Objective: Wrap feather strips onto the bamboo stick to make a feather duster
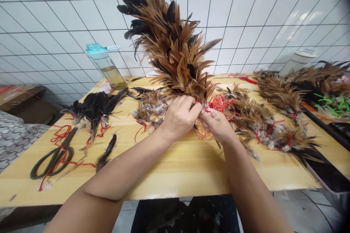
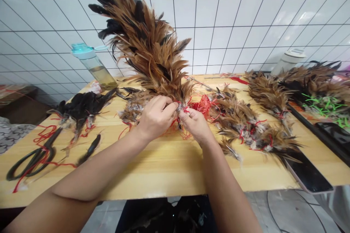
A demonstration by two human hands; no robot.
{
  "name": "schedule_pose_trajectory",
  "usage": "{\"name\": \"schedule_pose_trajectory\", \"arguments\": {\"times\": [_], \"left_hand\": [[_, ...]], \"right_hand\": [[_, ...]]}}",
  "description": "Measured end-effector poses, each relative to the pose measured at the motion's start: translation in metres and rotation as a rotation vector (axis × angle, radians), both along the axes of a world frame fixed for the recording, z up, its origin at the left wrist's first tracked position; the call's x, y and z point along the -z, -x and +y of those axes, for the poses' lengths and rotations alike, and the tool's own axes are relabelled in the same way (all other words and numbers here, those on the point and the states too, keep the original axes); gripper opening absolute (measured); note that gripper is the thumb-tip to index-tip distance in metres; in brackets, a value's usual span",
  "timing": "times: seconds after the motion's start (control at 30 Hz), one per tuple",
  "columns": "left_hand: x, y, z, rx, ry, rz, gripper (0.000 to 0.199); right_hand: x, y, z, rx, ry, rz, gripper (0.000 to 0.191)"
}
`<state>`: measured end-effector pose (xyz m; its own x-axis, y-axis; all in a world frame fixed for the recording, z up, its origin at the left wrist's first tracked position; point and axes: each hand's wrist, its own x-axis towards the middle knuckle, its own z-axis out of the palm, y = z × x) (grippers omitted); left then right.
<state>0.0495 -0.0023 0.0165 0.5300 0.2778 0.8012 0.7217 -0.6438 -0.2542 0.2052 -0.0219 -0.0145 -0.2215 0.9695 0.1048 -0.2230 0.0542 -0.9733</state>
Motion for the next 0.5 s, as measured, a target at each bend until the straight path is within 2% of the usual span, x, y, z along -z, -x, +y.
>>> {"name": "schedule_pose_trajectory", "arguments": {"times": [0.2, 0.3, 0.37, 0.4, 0.5], "left_hand": [[0.006, -0.001, 0.001, -0.005, 0.026, -0.002, 0.02], [0.008, 0.0, 0.003, 0.044, 0.137, -0.005, 0.018], [0.003, 0.003, 0.005, 0.083, 0.229, -0.026, 0.021], [-0.001, 0.005, 0.006, 0.092, 0.25, -0.048, 0.028], [-0.017, 0.019, 0.011, 0.053, 0.198, -0.205, 0.048]], "right_hand": [[0.001, 0.002, 0.001, 0.051, 0.036, -0.024, 0.051], [0.005, 0.004, 0.004, 0.107, 0.075, -0.034, 0.052], [0.007, 0.003, 0.005, 0.142, 0.096, -0.065, 0.051], [0.008, 0.002, 0.006, 0.15, 0.103, -0.077, 0.05], [0.009, -0.001, 0.007, 0.149, 0.11, -0.08, 0.05]]}}
